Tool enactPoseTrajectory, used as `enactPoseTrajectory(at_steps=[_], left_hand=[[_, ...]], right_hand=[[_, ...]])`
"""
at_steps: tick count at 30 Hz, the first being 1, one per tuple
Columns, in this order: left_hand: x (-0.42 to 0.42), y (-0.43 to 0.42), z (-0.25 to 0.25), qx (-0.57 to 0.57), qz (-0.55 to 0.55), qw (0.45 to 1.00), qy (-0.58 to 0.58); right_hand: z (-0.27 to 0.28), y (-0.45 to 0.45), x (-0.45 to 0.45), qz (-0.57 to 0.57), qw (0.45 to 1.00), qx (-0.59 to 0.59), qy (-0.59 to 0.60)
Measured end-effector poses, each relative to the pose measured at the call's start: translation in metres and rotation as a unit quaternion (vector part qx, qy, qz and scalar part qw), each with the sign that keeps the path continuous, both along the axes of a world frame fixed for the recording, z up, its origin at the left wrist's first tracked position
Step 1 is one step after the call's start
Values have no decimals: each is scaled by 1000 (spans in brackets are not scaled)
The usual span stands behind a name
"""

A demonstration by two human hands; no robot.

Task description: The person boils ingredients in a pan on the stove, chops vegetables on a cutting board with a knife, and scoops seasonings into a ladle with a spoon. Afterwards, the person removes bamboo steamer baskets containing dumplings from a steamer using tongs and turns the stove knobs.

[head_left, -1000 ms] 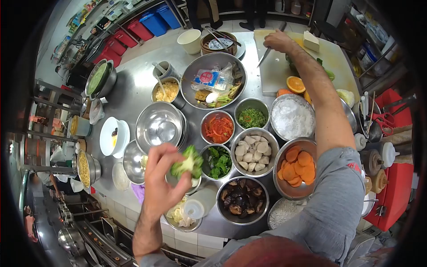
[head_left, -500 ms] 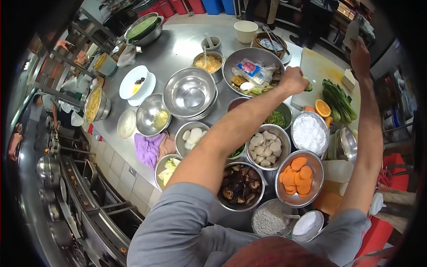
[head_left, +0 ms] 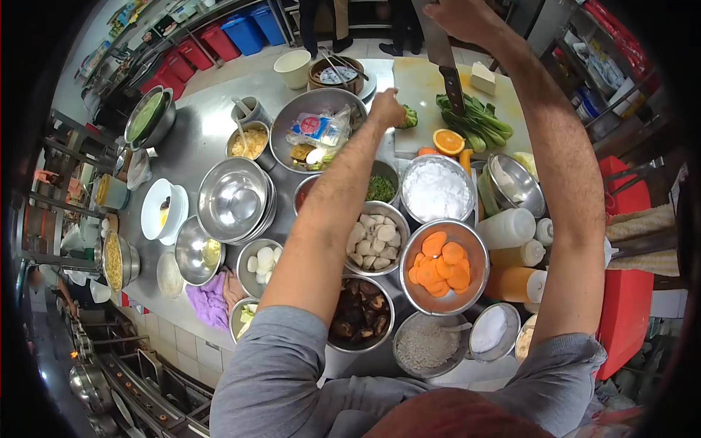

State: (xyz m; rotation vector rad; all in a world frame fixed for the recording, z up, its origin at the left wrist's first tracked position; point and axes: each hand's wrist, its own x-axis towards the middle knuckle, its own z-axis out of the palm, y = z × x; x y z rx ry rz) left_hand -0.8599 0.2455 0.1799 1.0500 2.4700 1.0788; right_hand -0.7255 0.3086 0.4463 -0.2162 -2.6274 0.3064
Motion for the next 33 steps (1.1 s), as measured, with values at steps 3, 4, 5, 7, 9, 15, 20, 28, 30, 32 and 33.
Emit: enactPoseTrajectory(at_steps=[3, 4, 5, 7, 9, 15, 20, 28, 30, 32, 33], left_hand=[[6, -20, 55, 106, -85, 990, -36], [13, -28, 71, 107, -87, 990, -34], [23, -38, 85, 107, -127, 978, -123], [34, -51, 92, 67, -200, 956, -204], [64, -68, 106, 74, -177, 955, -225], [91, -73, 92, 121, -129, 982, -62], [97, -65, 99, 214, -95, 945, -228], [105, -50, 127, 275, -192, 860, -383], [106, -46, 124, 225, -237, 873, -361], [103, -44, 124, 195, -282, 875, -342], [102, -44, 124, 165, -323, 875, -322]], right_hand=[[-12, 23, -25, 57, 995, 58, 52], [-12, 27, -28, 86, 989, 89, 79], [-7, 25, -27, 85, 989, 91, 82], [3, 14, -26, 2, 996, -85, -34], [10, 4, -22, -21, 978, -205, -38], [4, 8, -28, -27, 927, -374, -28], [-50, 24, -35, -58, 935, -346, 52], [-95, -43, 49, -74, 853, -503, -115], [-99, -37, 53, -95, 849, -513, -86], [-105, -27, 55, -96, 837, -539, -24], [-108, -20, 57, -97, 837, -537, -24]])
